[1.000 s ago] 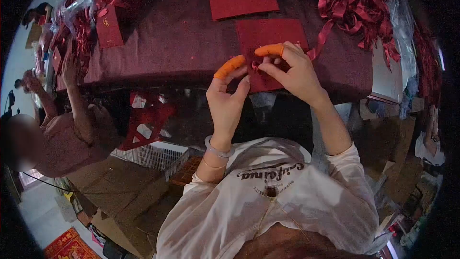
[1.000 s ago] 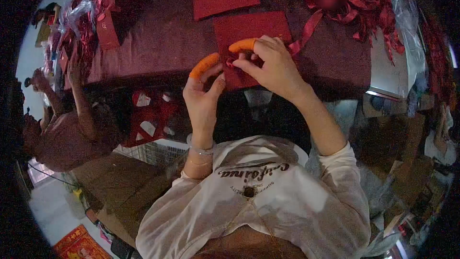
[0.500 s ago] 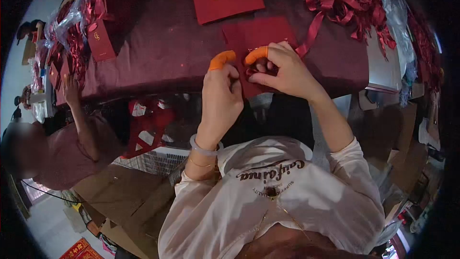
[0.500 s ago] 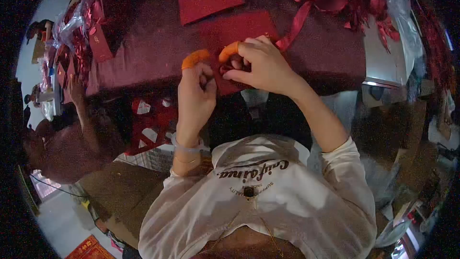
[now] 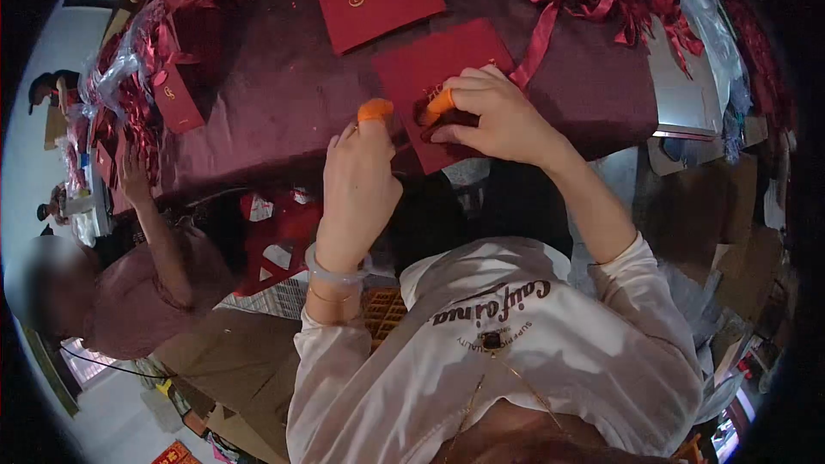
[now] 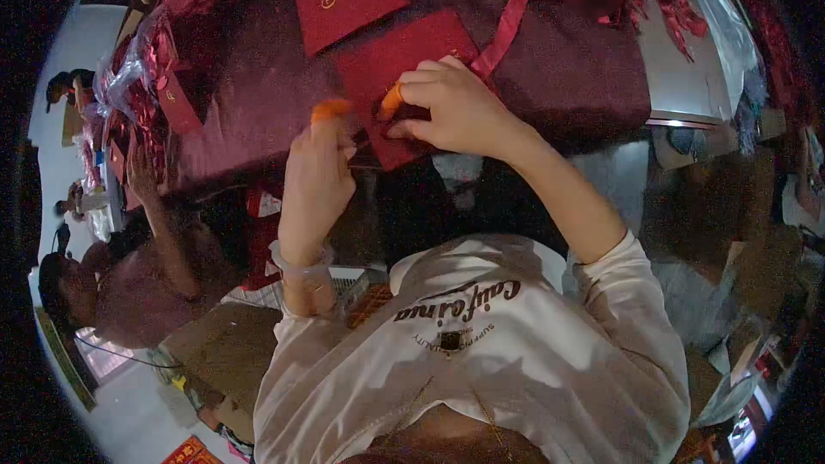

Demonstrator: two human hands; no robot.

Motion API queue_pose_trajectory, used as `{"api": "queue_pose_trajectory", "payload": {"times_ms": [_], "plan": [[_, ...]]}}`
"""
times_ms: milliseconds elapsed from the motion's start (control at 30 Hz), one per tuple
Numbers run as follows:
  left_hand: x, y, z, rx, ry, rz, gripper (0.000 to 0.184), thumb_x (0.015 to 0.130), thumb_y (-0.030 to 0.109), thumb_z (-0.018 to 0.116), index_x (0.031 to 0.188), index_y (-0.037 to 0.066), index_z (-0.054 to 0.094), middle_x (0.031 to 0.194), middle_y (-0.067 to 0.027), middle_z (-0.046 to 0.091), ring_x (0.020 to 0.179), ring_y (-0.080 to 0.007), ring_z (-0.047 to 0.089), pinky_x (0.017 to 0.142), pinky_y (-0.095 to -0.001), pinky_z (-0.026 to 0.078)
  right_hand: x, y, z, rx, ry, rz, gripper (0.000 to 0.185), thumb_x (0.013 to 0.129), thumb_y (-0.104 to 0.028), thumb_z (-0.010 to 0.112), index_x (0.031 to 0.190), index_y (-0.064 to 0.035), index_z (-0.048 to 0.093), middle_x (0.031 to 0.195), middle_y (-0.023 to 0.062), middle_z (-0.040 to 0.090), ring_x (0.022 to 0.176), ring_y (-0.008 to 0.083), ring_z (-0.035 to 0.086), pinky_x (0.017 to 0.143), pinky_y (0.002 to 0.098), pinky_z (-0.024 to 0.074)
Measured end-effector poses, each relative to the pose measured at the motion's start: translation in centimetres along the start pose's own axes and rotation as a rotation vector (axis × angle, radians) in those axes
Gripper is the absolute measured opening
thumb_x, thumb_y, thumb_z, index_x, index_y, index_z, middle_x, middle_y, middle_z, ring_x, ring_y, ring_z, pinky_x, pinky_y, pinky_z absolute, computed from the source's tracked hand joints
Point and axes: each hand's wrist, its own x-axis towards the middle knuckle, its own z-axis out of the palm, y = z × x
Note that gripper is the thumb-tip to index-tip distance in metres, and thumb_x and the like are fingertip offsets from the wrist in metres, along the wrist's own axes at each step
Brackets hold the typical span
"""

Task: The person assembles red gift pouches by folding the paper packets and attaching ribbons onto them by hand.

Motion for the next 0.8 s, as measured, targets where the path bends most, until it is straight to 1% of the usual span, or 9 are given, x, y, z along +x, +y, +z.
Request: {"api": "queue_pose_trajectory", "payload": {"times_ms": [133,233,333,367,400,467,567,667,800], "plan": [[-1.7,-2.9,-0.7,-0.397,-0.080,-0.047,0.022,0.071,-0.009,0.058,0.086,-0.001,0.045,0.074,-0.0144,0.055,0.072,-0.0326,0.055,0.065,-0.0364,0.044,0.1,-0.3,0.1,0.058,0.020,-0.010,0.029,0.072,-0.030,0.070,0.093,-0.0110,0.064,0.086,0.0029,0.058,0.085,0.0215,0.052,0.081,0.0339,0.0362],[-4.1,-5.7,0.2,-0.854,0.003,-0.271,0.017,0.077,-0.008,0.060,0.086,-0.002,0.047,0.071,-0.0060,0.051,0.068,-0.0158,0.051,0.062,-0.0275,0.042,-0.1,-0.3,0.3,0.060,0.044,0.019,0.026,0.075,-0.029,0.068,0.095,-0.0123,0.065,0.084,0.0017,0.058,0.084,0.0208,0.052,0.081,0.0335,0.0357],[-5.9,-7.0,1.2,-1.098,0.067,-0.501,0.013,0.080,-0.008,0.056,0.090,-0.003,0.049,0.071,-0.0034,0.048,0.070,-0.0124,0.050,0.066,-0.0264,0.043,-0.1,-0.2,0.2,0.052,0.009,-0.006,0.023,0.077,-0.024,0.067,0.096,-0.0110,0.064,0.085,0.0013,0.058,0.084,0.0198,0.053,0.082,0.0337,0.0362],[-7.3,-9.5,2.1,-0.666,-0.055,-0.367,0.013,0.084,-0.007,0.052,0.096,-0.003,0.050,0.081,-0.0051,0.054,0.075,-0.0124,0.051,0.072,-0.0247,0.044,-0.1,-0.2,0.3,0.046,0.009,-0.001,0.023,0.077,-0.024,0.067,0.096,-0.0110,0.064,0.085,0.0013,0.058,0.084,0.0198,0.053,0.082,0.0337,0.0362],[-7.0,-8.7,1.9,-0.674,-0.056,-0.365,0.013,0.084,-0.007,0.052,0.096,-0.003,0.050,0.081,-0.0051,0.054,0.075,-0.0124,0.051,0.072,-0.0247,0.044,-0.1,-0.2,0.5,0.073,0.107,-0.050,0.023,0.077,-0.021,0.067,0.096,-0.0102,0.064,0.086,0.0020,0.059,0.085,0.0200,0.053,0.082,0.0340,0.0366],[-6.1,-5.7,0.7,-0.626,0.104,-0.336,0.017,0.087,-0.003,0.051,0.104,-0.001,0.051,0.092,-0.0069,0.060,0.080,-0.0120,0.053,0.073,-0.0234,0.044,-0.1,-0.7,0.1,0.063,0.311,-0.154,0.022,0.074,-0.013,0.069,0.095,-0.0084,0.064,0.087,0.0047,0.060,0.085,0.0214,0.055,0.078,0.0343,0.0407],[-5.3,-3.8,1.5,-0.484,0.520,-0.395,0.028,0.087,0.001,0.053,0.115,0.000,0.052,0.095,-0.0099,0.062,0.085,-0.0133,0.056,0.069,-0.0247,0.043,-1.0,-1.0,-2.2,-0.309,0.575,0.046,0.021,0.074,-0.017,0.070,0.093,-0.0083,0.065,0.082,0.0071,0.060,0.073,0.0239,0.058,0.061,0.0316,0.0454],[-3.5,-1.4,1.5,-0.337,0.580,-0.384,0.030,0.084,0.006,0.060,0.113,0.000,0.056,0.090,-0.0086,0.062,0.076,-0.0137,0.056,0.066,-0.0245,0.043,-1.2,-0.3,-4.5,-0.461,0.506,0.580,0.036,0.082,-0.044,0.059,0.098,-0.0107,0.060,0.070,0.0093,0.060,0.067,0.0310,0.061,0.058,0.0408,0.0479],[0.0,1.6,3.3,-0.636,0.523,-0.337,0.040,0.082,0.012,0.066,0.117,-0.002,0.052,0.081,-0.0096,0.060,0.071,-0.0154,0.056,0.063,-0.0266,0.045,-1.3,2.6,-4.3,-0.633,0.365,0.645,0.035,0.082,-0.042,0.059,0.096,-0.0096,0.057,0.076,0.0097,0.060,0.070,0.0319,0.061,0.059,0.0430,0.0474]]}}
